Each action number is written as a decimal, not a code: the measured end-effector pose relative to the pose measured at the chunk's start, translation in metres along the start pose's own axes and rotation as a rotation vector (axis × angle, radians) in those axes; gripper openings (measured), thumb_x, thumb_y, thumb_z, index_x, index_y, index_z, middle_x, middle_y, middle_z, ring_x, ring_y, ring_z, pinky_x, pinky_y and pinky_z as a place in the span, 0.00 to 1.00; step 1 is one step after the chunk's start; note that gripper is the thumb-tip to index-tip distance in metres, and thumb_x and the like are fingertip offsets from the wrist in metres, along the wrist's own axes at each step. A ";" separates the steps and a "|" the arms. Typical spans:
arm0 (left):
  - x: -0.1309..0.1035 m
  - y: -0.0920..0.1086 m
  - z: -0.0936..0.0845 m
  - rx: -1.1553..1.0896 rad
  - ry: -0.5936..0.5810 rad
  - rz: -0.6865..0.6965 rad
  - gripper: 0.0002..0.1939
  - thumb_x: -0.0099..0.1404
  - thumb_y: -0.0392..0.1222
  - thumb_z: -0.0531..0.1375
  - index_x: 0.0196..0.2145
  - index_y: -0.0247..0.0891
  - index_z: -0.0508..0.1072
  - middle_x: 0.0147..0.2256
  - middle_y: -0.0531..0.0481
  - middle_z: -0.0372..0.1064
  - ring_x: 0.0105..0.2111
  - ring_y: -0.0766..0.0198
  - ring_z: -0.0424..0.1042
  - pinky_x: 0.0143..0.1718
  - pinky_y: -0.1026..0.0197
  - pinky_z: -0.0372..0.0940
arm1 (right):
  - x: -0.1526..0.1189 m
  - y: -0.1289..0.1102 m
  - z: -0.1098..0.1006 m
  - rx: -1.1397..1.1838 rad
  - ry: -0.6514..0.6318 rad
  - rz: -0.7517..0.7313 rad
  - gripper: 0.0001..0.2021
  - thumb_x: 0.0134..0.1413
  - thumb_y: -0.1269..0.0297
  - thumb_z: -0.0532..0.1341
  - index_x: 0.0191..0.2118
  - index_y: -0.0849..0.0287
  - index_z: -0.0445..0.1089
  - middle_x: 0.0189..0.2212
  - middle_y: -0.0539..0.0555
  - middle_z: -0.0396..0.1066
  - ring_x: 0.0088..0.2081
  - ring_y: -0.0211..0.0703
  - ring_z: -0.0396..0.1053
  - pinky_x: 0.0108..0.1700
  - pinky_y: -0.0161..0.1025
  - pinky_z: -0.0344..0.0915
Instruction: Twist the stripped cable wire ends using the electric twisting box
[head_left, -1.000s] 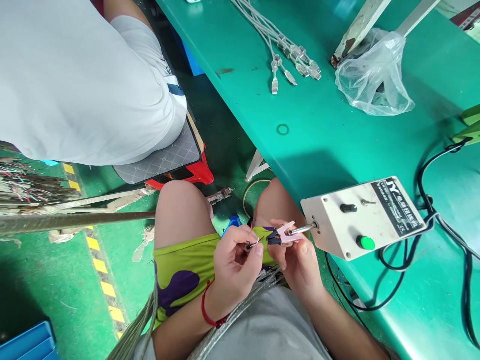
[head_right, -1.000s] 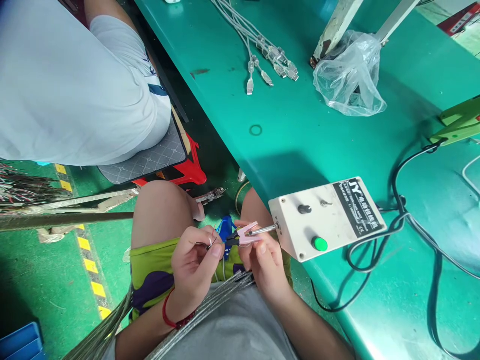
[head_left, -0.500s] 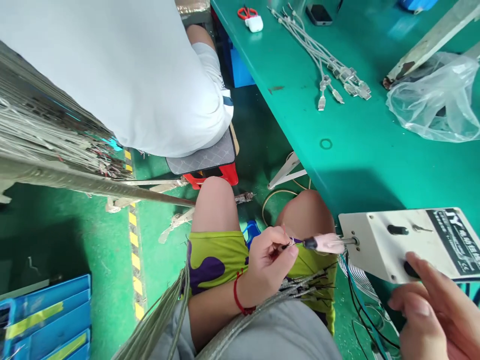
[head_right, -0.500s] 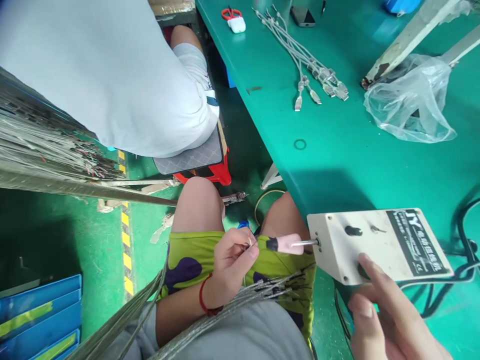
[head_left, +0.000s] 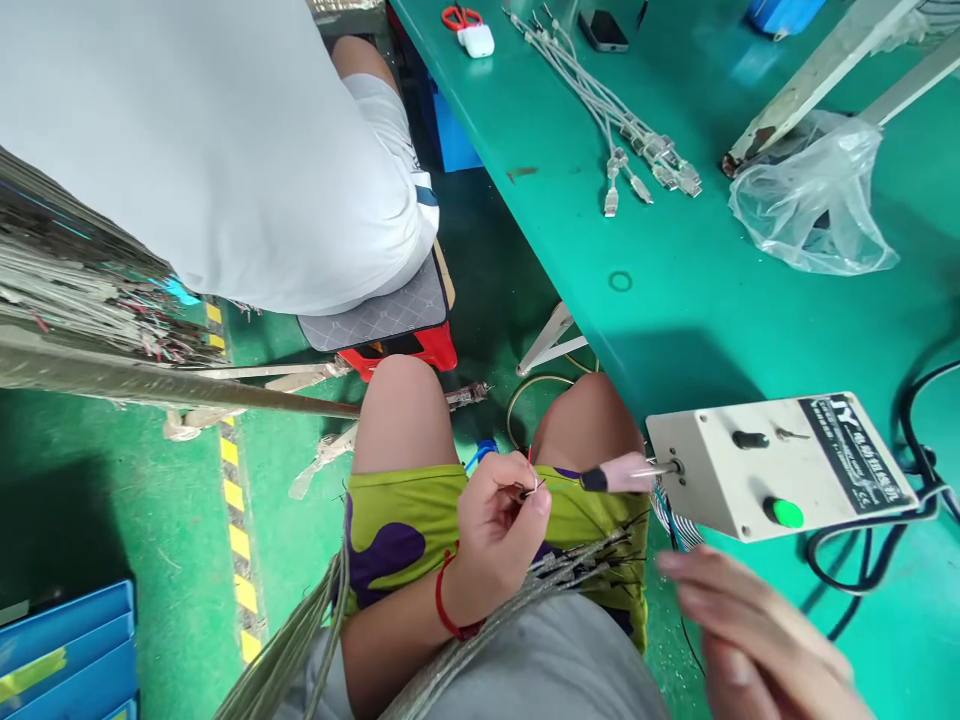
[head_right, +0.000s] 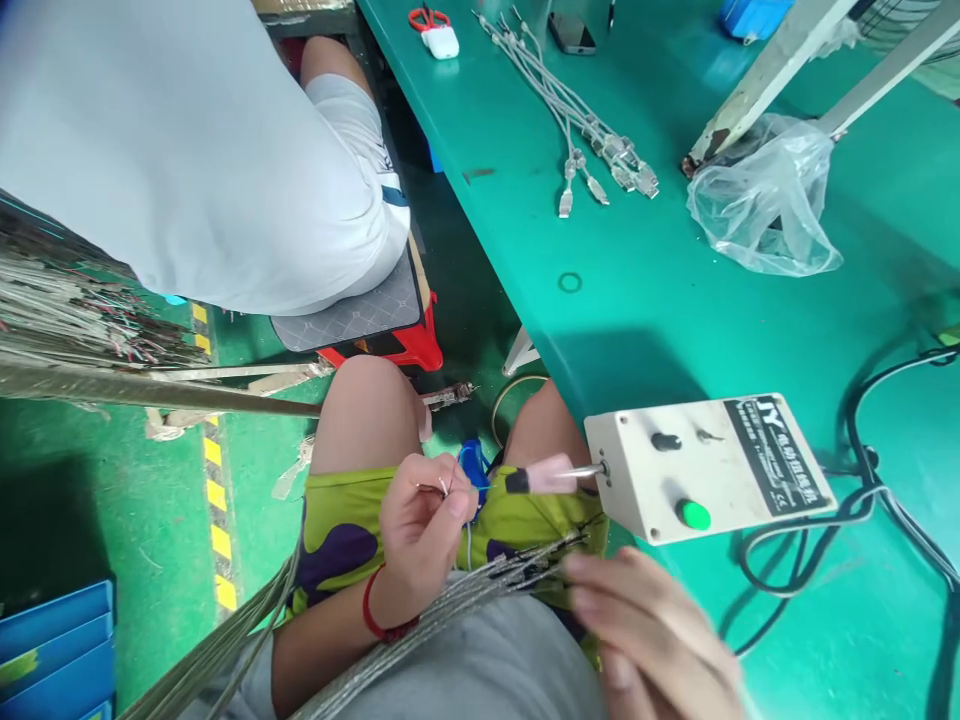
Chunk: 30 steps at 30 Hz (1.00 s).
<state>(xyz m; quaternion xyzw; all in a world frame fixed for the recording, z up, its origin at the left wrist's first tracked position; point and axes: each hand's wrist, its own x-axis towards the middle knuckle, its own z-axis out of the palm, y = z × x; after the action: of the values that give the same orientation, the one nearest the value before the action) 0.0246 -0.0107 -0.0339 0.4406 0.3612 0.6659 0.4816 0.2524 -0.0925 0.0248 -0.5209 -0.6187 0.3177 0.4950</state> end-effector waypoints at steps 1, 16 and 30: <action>0.001 0.002 0.000 0.011 -0.018 0.021 0.03 0.83 0.41 0.64 0.47 0.46 0.74 0.31 0.56 0.64 0.28 0.65 0.63 0.28 0.65 0.63 | 0.004 -0.002 0.015 0.007 -0.166 -0.039 0.15 0.74 0.64 0.69 0.59 0.46 0.88 0.46 0.59 0.90 0.44 0.63 0.88 0.49 0.59 0.83; 0.018 0.010 0.001 0.169 -0.071 0.179 0.04 0.80 0.35 0.65 0.48 0.42 0.75 0.33 0.54 0.71 0.28 0.67 0.70 0.28 0.68 0.69 | 0.063 0.010 0.084 0.807 0.095 0.587 0.28 0.63 0.39 0.77 0.62 0.46 0.85 0.37 0.54 0.71 0.38 0.49 0.66 0.43 0.44 0.70; 0.019 0.006 0.001 0.160 -0.112 0.145 0.03 0.82 0.36 0.64 0.47 0.41 0.74 0.33 0.54 0.71 0.29 0.67 0.70 0.30 0.66 0.70 | 0.069 0.004 0.094 0.915 0.160 0.650 0.22 0.64 0.38 0.77 0.49 0.53 0.90 0.30 0.51 0.66 0.31 0.39 0.62 0.35 0.35 0.71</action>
<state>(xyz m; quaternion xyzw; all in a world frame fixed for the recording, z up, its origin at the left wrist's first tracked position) 0.0214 0.0058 -0.0239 0.5391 0.3531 0.6425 0.4147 0.1672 -0.0142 0.0117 -0.4393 -0.1863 0.6493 0.5922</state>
